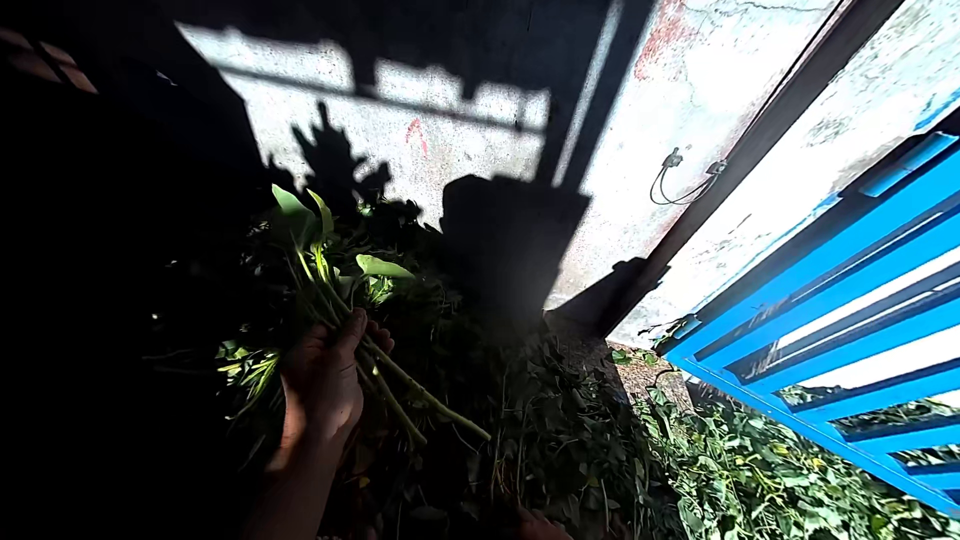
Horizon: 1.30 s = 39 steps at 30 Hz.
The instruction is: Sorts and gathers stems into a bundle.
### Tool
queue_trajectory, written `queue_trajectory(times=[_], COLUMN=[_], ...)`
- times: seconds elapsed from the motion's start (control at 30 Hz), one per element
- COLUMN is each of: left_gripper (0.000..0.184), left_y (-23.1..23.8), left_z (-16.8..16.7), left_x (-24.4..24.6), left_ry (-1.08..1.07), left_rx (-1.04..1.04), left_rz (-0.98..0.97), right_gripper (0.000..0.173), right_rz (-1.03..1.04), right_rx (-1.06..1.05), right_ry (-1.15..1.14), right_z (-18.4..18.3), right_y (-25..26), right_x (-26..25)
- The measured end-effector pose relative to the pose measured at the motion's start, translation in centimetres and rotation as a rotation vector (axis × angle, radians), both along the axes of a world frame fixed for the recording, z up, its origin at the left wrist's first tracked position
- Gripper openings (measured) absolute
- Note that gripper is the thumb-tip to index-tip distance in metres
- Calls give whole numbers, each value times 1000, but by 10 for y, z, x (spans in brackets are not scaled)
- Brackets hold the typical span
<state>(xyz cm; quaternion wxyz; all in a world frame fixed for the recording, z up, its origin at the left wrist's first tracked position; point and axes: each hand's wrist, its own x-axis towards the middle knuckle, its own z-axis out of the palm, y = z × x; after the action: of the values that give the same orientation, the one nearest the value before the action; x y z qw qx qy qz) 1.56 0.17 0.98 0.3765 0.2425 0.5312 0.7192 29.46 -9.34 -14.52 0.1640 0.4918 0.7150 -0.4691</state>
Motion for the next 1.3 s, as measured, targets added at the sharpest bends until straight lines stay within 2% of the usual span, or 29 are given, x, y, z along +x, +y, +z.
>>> queue_trajectory(times=[0.1, 0.17, 0.27, 0.37, 0.47, 0.53, 0.67, 0.73, 0.87, 1.03, 1.17, 1.3], left_gripper=[9, 9, 8, 10, 12, 12, 11, 11, 12, 11, 13, 14], left_y=[2, 2, 3, 3, 4, 3, 1, -2, -7, -12, -15, -16], left_z=[-1, -5, -10, -13, -15, -17, -19, -24, -38, -55, -62, -64], left_x=[-1, 5, 12, 14, 15, 16, 23, 29, 38, 53, 60, 60], left_ry=[-20, -58, -80, -114, -174, -205, -210, -203, -170, -161, -143, -121], left_rx=[-32, -89, -157, -208, -264, -288, -313, -323, -314, -324, -329, -302], left_rz=[-11, -64, -161, -199, -219, -248, -323, -336, -381, -431, -460, -460], right_gripper=[54, 45, 44, 49, 52, 49, 37, 30, 27, 29, 27, 26], right_rz=[-165, -405, -707, -666, -692, -831, -1151, -1208, -1086, -758, -557, -497], right_rx=[-138, -182, -147, -52, -7, 2, 279, 216, 282, 427, 621, 772], right_ry=[-29, -67, -147, -315, -311, -236, 153, 240, 370, 529, 470, 418], right_z=[-76, -119, -141, -175, -192, -177, -141, -126, -72, -1, 28, 37], right_y=[46, 66, 69, 62, 56, 53, 44, 38, 33, 17, 3, -8], right_x=[32, 40, 28, 19, 21, 20, 22, 30, 23, -8, -33, -50])
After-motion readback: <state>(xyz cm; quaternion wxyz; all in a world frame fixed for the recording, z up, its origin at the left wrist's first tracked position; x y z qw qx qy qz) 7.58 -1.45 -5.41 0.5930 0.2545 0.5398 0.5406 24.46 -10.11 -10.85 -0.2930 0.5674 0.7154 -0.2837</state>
